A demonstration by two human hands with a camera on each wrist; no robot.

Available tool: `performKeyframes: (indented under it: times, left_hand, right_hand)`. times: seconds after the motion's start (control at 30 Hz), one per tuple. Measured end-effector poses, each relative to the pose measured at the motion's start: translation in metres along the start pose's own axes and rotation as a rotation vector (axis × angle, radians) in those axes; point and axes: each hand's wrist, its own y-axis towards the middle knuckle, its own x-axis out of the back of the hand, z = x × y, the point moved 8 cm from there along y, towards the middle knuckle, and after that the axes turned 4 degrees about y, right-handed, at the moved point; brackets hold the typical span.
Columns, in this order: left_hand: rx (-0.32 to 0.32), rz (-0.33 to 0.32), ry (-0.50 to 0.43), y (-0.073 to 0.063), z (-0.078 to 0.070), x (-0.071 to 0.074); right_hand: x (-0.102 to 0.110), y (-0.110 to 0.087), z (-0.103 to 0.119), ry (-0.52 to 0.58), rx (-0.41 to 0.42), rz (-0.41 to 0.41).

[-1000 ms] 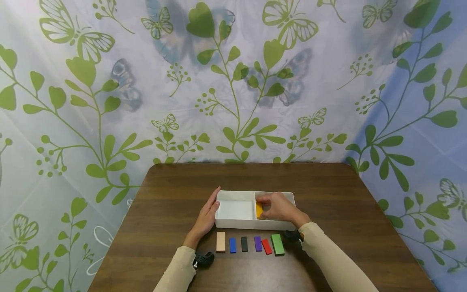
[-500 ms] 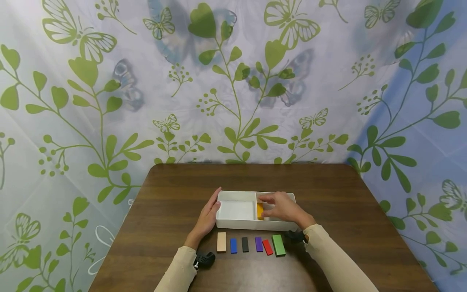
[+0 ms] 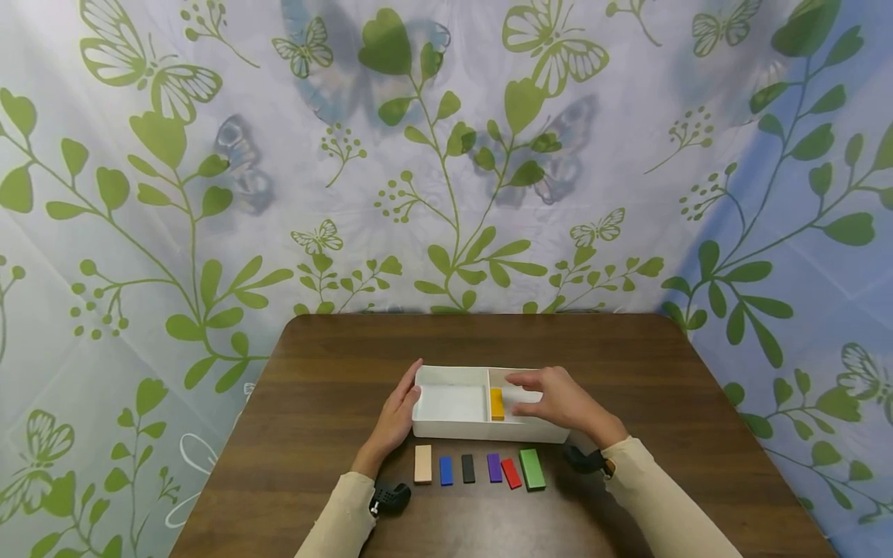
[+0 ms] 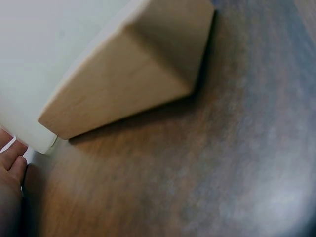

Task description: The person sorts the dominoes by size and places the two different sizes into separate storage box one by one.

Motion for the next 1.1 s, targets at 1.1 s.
performKeyframes:
  times: [1.1]
  left_hand:
    - [-0.007,-0.006,-0.056,-0.001,-0.002,-0.001]
  right_hand:
    - [0.036,-0.091,-0.008,0.221,-0.074,-0.036]
